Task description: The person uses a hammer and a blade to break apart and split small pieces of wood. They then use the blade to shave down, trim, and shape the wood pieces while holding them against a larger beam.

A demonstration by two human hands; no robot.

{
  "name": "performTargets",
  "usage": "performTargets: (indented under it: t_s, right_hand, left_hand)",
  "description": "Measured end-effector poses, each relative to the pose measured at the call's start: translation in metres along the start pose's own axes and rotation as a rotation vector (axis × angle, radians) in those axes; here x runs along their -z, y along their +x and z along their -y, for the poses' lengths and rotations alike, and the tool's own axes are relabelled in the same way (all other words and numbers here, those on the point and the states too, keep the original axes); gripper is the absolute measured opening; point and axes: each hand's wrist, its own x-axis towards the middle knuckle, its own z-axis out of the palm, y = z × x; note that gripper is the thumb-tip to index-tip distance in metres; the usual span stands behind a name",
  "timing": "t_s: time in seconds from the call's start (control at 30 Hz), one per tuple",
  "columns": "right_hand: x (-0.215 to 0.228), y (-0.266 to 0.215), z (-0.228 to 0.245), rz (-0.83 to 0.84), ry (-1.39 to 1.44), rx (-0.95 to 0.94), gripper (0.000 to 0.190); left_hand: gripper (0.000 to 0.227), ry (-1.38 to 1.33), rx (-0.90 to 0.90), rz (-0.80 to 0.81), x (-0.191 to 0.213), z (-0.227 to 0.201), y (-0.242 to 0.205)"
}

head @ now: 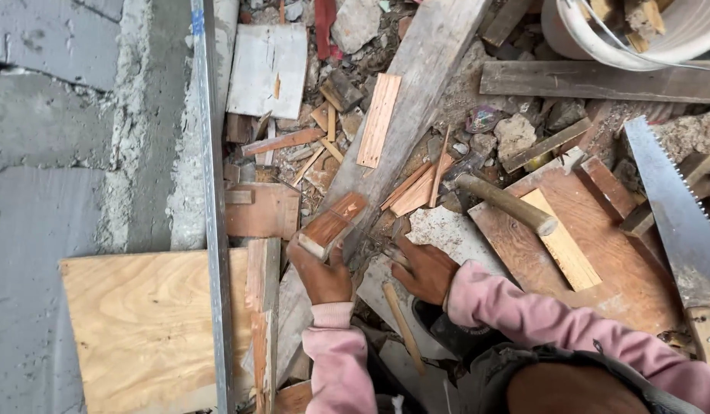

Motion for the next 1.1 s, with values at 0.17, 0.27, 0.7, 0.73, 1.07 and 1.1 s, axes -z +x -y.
performTargets:
  t_s: [0.17,0.27,0.7,0.73,1.07,1.1]
  right_hand:
    - [0.001,0.002,-0.005,0.051,-0.086,-0.050,0.055]
    - [0.005,-0.007,-0.001,0.321,-0.165,-0.116,0.041]
    - [0.007,0.004,0.002,0.091,-0.018,-0.130,0.045]
    - [0.008,0.014,-0.001,0.118,0.029,-0.144,0.043]
    - [0.059,-0.018,0.038,-0.382,0.231,0.076,0.033]
    - [0.050,-0.014,0.033,-0.341,0.280,0.082,0.031]
  left_hand:
    - [0.061,0.069,-0.004,0.142,0.003,0.009,0.007]
    - [0.062,0.136,-0.057,0.110,-0.005,0.019,0.002]
    - [0.069,0.033,0.005,0.136,-0.026,0.011,-0.005]
    - [0.067,-0.029,0.054,0.127,-0.022,0.006,-0.004]
    - [0.060,-0.140,0.056,0.117,-0.012,0.005,-0.003]
    - [0.061,-0.109,0.039,0.109,-0.015,0.009,-0.004]
